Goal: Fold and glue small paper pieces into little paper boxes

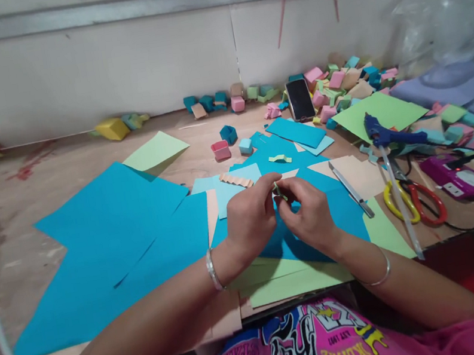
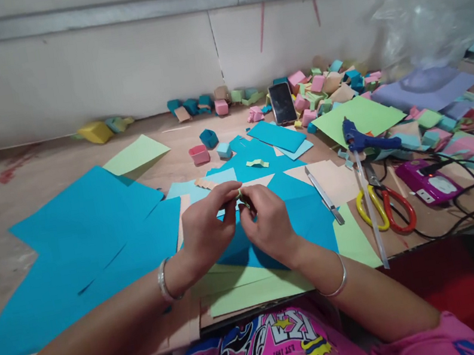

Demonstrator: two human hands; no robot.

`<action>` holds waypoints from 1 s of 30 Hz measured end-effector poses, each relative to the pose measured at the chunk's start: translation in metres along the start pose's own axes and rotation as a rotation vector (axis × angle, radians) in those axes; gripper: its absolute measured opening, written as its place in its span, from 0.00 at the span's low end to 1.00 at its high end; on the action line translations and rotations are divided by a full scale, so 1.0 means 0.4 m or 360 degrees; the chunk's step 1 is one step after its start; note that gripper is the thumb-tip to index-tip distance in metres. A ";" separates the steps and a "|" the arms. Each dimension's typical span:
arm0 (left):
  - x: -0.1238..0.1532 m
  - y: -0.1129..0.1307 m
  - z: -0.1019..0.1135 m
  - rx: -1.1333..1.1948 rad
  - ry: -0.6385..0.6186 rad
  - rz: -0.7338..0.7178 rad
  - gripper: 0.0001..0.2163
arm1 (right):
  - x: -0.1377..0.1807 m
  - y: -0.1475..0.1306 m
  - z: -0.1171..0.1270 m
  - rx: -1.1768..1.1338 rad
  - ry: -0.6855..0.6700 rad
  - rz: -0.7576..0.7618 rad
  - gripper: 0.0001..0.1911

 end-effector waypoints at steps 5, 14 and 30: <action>-0.008 -0.005 -0.015 0.0119 -0.0047 -0.0060 0.16 | -0.005 0.004 0.007 0.0092 -0.0026 -0.0021 0.10; -0.003 -0.052 0.020 0.0993 -0.0152 0.0172 0.08 | -0.006 0.021 0.056 -0.0025 0.0154 -0.0183 0.08; 0.002 -0.106 -0.052 0.2329 -0.0741 0.0811 0.15 | -0.010 0.034 0.030 -0.0614 -0.0029 -0.0356 0.04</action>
Point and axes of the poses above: each hand's wrist, its own x-axis away from the middle knuckle, its own z-axis out of the back of the hand, y = z × x, the point moved 5 cm from there along -x, towards the middle knuckle, and after that the axes turned 15 degrees about -y, right-handed, at the moved point
